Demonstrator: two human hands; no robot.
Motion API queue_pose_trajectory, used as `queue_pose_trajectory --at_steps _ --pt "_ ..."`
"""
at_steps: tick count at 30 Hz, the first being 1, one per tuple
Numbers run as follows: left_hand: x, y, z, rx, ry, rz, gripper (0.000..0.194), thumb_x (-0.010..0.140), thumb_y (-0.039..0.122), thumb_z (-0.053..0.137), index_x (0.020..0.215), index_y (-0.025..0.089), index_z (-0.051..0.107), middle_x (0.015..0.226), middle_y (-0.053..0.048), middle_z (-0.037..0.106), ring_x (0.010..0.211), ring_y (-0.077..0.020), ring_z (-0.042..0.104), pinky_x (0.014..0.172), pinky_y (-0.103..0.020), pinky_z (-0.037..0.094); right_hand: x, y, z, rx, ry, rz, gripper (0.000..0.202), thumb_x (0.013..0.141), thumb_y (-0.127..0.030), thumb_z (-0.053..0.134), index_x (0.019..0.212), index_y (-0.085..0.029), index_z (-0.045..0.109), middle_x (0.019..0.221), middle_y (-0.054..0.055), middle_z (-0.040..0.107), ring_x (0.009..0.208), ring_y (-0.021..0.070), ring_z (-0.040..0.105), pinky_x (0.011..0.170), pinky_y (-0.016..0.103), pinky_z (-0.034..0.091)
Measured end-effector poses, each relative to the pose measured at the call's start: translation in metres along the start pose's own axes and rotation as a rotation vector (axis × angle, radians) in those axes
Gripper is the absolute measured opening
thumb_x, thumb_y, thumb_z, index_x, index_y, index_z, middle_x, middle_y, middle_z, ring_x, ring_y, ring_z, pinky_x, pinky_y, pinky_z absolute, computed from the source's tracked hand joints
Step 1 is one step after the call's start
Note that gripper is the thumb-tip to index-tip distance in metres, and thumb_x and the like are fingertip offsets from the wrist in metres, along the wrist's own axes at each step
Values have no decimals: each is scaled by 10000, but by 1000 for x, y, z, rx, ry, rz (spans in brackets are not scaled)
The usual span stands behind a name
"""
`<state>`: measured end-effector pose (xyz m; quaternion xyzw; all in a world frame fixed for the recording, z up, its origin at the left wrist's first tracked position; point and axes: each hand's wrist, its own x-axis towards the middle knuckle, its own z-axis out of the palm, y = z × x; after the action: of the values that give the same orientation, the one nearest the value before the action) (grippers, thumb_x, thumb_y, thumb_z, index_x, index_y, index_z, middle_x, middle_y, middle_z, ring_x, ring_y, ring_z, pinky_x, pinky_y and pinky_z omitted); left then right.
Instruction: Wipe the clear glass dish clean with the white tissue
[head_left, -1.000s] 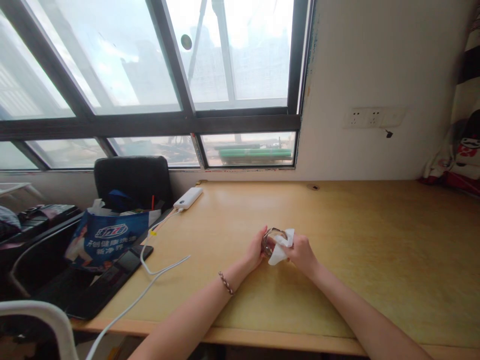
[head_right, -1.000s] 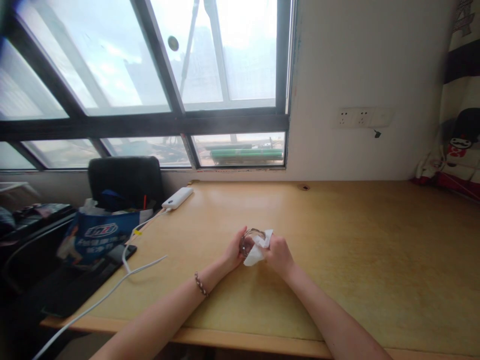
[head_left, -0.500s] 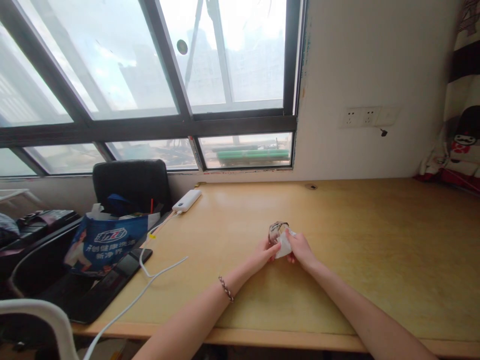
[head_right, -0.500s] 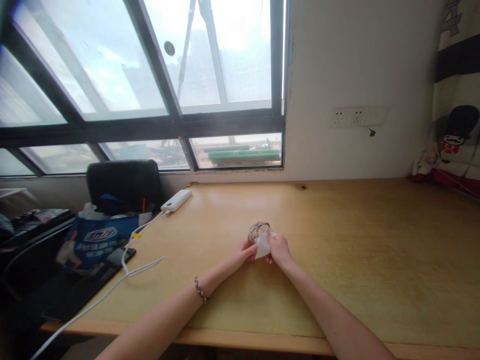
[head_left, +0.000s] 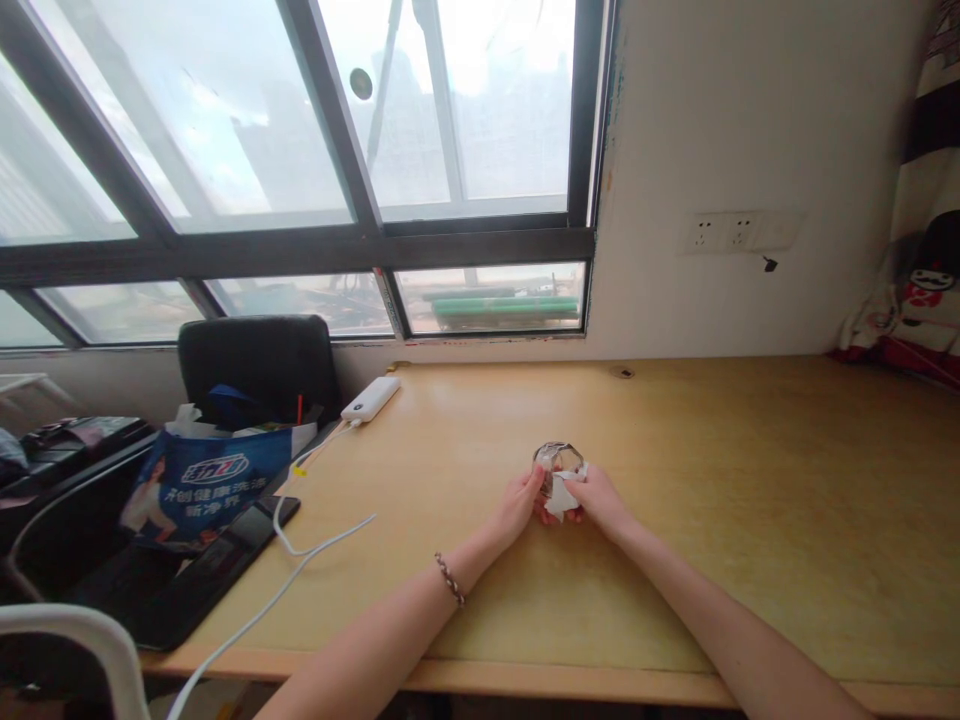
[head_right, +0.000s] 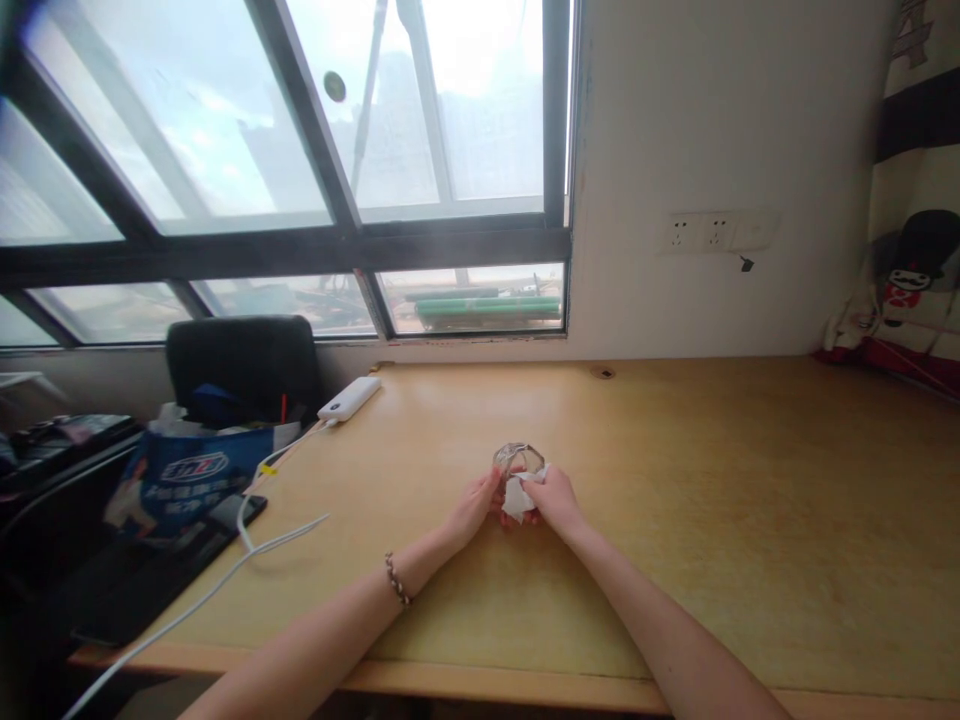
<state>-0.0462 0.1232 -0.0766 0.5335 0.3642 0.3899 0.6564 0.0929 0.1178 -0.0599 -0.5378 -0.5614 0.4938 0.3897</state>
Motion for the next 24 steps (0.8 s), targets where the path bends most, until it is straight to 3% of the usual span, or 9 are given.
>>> queue_pose_trajectory --at_steps 5,10,13,19,22,24 --pt "4 -2 -6 -39 145 -38 676 708 669 319 778 69 623 404 -25 504 308 -89 414 336 -204 251 -2 0 0 -126 34 -40 225 716 -305 435 673 -130 570 473 28 564 372 146 517 360 212 379" --pt "3 3 -5 -20 247 -42 688 688 686 331 598 69 622 365 -35 491 236 -51 298 309 -222 108 -4 3 -4 -511 209 -382 119 724 -207 450 726 -143 549 703 81 618 633 179 573 567 231 406" --pt "2 5 -5 -8 239 -30 708 700 685 307 562 64 617 333 -27 455 230 -42 273 312 -222 91 -6 2 -6 -643 236 -466 116 737 -159 419 762 -139 530 732 93 611 679 187 566 603 234 385" --pt "4 -2 -4 -2 122 -7 680 688 678 345 763 58 613 463 -36 541 318 -69 425 331 -182 260 -3 4 -7 -638 320 -362 78 718 -144 437 728 -139 515 667 79 602 616 175 565 542 220 374" --pt "4 -3 -1 34 31 0 588 679 622 449 865 78 570 448 -8 523 379 -104 495 380 -189 345 1 6 -8 -463 341 -182 111 726 -204 448 640 -149 491 571 57 578 469 146 539 436 205 362" --pt "4 -2 0 64 1 20 531 673 576 508 894 94 547 473 -1 531 400 -110 511 398 -196 371 3 7 -7 -311 268 -39 161 730 -245 442 603 -152 479 479 29 536 360 126 491 361 199 341"
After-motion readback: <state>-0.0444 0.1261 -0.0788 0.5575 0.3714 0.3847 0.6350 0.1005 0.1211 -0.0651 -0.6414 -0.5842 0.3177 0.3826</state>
